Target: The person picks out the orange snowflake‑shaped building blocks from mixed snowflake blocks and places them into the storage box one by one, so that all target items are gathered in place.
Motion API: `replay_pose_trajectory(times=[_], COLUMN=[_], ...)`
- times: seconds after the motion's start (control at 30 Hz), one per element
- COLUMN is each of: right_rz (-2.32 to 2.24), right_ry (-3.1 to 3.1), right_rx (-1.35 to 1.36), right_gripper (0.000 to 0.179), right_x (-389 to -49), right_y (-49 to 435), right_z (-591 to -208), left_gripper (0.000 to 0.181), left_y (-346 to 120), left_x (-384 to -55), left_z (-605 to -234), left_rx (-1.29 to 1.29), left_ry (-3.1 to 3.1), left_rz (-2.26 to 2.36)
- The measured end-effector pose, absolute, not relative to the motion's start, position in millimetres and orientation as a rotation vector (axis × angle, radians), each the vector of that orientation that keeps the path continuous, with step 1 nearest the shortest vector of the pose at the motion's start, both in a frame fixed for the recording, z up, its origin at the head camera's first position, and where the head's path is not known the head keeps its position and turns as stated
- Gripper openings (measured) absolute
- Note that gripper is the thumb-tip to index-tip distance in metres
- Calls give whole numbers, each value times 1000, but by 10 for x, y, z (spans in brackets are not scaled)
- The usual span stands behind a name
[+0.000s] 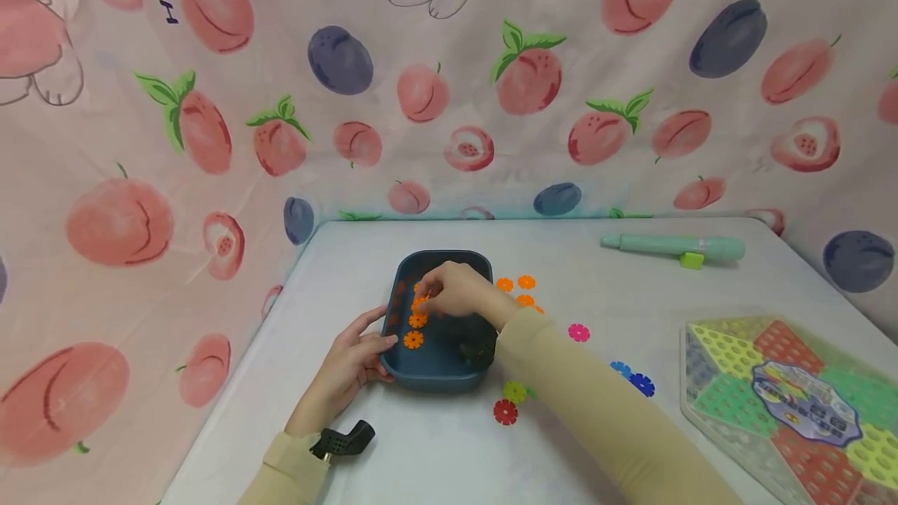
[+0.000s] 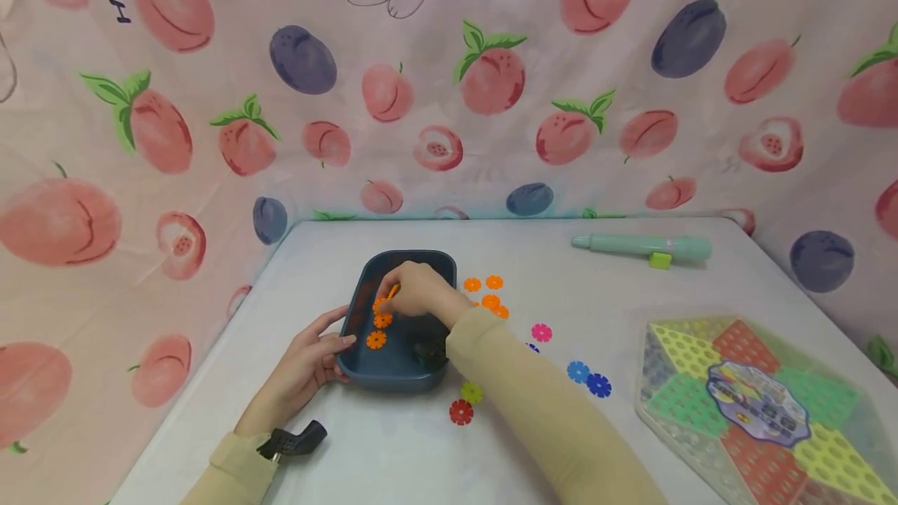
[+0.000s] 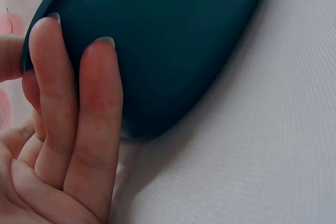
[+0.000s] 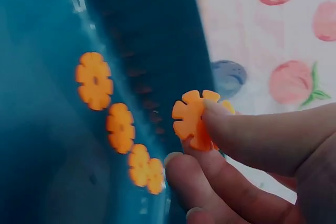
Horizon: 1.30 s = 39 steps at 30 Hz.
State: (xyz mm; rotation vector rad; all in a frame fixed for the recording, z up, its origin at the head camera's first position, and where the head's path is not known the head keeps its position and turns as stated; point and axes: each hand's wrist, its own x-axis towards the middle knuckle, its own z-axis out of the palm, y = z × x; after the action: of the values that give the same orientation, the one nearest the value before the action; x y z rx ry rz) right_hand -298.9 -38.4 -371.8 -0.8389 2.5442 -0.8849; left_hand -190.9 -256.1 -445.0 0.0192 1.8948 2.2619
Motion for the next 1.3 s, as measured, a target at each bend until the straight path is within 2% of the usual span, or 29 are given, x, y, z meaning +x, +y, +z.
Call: replay_pose_trajectory(times=[0.3,0.63,1.3], right_rz=[-849,-762,-767], right_ry=[2319,2219,2266], right_rx=[-1018,-1177,-1112], right_gripper=[8,5,12], right_x=[-2918,-2915,-2889], right_y=[-524,-619,-671], right_z=[-3944,-4060,-4142], left_gripper=[64,66,67], left_y=[-2536,-2535,-2570], left_x=[-1908,-1915,-1900], left_z=[-4466,-4431,-4461], left_rx=[25,77,44], left_ry=[1887,1902,1915], left_rz=[2259,2234,2239])
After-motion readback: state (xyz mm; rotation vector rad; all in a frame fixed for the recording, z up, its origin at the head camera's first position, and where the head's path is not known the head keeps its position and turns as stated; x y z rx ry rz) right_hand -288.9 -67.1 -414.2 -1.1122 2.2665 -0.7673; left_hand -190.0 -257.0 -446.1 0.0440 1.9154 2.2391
